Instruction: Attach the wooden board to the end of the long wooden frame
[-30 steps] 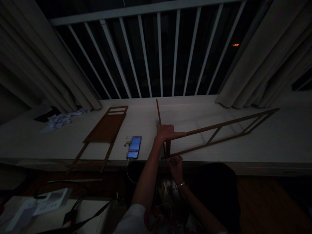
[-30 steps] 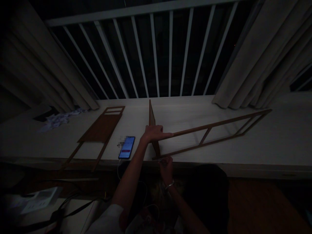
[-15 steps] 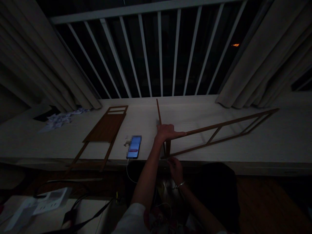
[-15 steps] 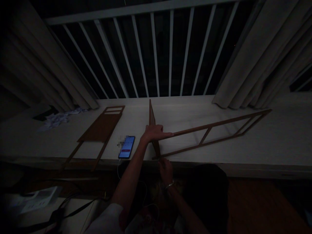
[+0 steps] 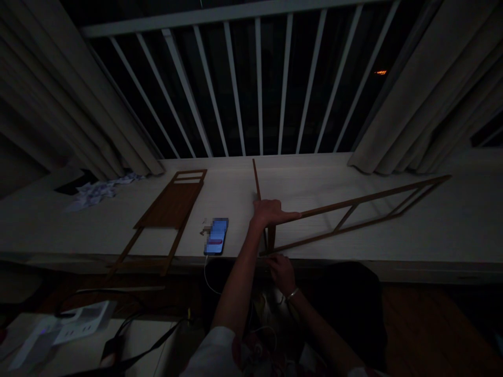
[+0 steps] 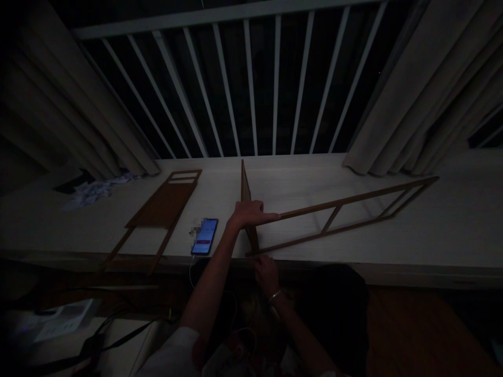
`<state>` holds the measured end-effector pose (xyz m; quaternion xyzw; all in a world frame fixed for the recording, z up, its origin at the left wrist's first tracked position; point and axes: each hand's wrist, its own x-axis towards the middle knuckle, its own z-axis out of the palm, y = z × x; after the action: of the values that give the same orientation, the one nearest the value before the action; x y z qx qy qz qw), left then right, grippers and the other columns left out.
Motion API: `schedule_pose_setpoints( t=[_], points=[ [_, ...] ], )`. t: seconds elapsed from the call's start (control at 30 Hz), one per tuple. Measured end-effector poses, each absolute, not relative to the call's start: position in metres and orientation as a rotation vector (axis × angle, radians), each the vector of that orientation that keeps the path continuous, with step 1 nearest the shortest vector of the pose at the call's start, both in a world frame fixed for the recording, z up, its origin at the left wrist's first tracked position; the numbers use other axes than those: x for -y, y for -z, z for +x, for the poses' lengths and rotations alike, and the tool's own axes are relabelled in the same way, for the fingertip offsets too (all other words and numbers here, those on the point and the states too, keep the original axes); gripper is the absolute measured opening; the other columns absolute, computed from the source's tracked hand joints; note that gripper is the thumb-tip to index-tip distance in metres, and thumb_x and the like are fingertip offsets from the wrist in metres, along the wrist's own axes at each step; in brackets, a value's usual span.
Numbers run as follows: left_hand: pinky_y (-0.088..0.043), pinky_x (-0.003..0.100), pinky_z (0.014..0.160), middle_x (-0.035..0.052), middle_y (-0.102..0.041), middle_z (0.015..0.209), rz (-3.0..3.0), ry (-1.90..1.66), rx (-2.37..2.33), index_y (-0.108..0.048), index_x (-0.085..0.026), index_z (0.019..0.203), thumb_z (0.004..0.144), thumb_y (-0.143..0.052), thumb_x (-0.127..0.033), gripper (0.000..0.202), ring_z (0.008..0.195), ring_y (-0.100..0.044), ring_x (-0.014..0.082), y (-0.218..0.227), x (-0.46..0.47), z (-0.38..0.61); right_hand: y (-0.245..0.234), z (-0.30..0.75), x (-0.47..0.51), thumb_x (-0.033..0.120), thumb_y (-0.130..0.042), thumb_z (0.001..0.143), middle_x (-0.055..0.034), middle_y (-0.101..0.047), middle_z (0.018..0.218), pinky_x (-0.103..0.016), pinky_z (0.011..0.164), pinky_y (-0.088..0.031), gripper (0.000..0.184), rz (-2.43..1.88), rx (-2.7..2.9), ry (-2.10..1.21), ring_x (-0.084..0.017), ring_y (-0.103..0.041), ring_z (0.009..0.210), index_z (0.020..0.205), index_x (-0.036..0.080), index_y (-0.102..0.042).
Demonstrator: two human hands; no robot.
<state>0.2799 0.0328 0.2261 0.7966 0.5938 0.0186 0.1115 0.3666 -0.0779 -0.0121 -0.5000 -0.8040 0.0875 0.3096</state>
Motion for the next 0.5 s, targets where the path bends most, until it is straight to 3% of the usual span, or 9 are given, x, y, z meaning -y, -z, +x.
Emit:
schedule_pose_setpoints(
  t=[0.17,0.5],
  points=[
    [-0.037,0.043,0.081,0.0126,-0.061,0.100,2.321,-0.008,-1.742,-0.058,-0.018,0.090,0.061,-0.030,-0.076,0.071,0.095,-0.054,0.0309,-0.230,-0.031,0.280,0.007,0.369,0.078,0.009,-0.049,0.075,-0.0045,-0.058,0.095,-0.034,0.076,-0.031,0.041,-1.360,2.225,-0.250,-0.019,-0.048,0.087,0.109,0.032,-0.055],
    [-0.039,0.040,0.081,0.0126,-0.058,0.109,2.307,0.011,-1.741,-0.058,-0.018,0.092,0.058,-0.032,-0.078,0.074,0.103,-0.050,0.0313,-0.235,-0.032,0.282,0.000,0.365,0.081,0.010,-0.049,0.075,-0.0047,-0.059,0.098,-0.035,0.079,-0.030,0.035,-1.342,2.240,-0.269,-0.020,-0.047,0.090,0.107,0.025,-0.055]
  ],
)
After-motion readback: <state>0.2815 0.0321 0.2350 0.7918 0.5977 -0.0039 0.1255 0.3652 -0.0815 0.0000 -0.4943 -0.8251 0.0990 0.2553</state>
